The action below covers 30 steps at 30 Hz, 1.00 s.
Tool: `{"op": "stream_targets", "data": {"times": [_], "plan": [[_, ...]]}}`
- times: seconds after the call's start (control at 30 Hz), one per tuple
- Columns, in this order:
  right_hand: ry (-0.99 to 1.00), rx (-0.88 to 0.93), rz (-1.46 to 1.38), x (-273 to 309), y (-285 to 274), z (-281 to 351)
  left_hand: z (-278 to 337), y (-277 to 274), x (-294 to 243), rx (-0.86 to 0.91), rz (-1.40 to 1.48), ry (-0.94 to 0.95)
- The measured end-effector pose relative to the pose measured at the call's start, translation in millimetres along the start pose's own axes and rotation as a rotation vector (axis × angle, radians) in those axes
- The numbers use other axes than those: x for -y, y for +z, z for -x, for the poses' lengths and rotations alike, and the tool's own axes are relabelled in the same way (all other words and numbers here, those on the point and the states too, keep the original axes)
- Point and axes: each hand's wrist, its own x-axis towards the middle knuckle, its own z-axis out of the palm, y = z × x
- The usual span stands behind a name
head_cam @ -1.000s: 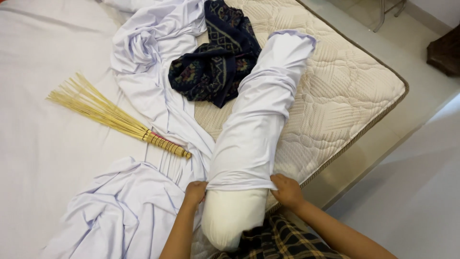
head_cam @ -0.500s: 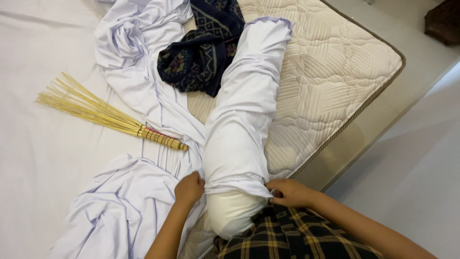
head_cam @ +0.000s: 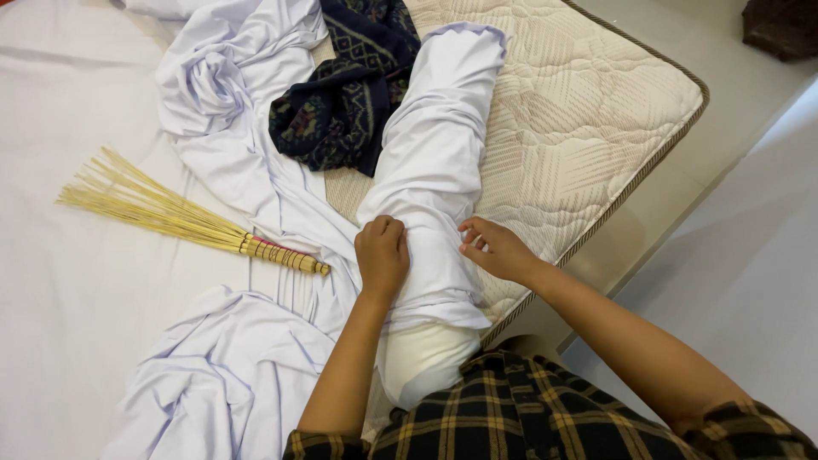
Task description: The person puts a white pillowcase onto a white pillow on a bed. They insert the pillow into the case and pull the fabric over it, smoothing it out by hand.
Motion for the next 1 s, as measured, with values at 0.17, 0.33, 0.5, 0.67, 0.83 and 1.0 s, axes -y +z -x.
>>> {"op": "stream_targets", "data": {"times": [0.17, 0.33, 0.5, 0.67, 0.83, 1.0], "plan": [[-0.057, -0.048, 0.229, 2.9, 13.3, -32.8, 0.5, 8.2, -0.3, 0.113, -0.078, -0.066], [-0.169, -0.107, 0.266, 2.8, 31.3, -45.0, 19.7, 18.7, 5.1, 0.027, 0.146, -0.204], [-0.143, -0.148, 0.132, 7.7, 34.4, -41.5, 25.5, 19.5, 3.6, -0.049, 0.149, -0.182], [-0.125, -0.154, 0.147, 15.6, 34.8, -47.6, 28.6, 30.5, 3.7, -0.112, 0.085, -0.075], [-0.257, -0.218, 0.096, 15.1, 27.8, -53.2, 32.0, 16.0, -10.8, -0.181, 0.067, 0.078], [-0.359, -0.146, 0.026, 37.0, 19.5, -15.9, 58.0, -0.8, -17.6, -0.040, 0.248, 0.077]]}}
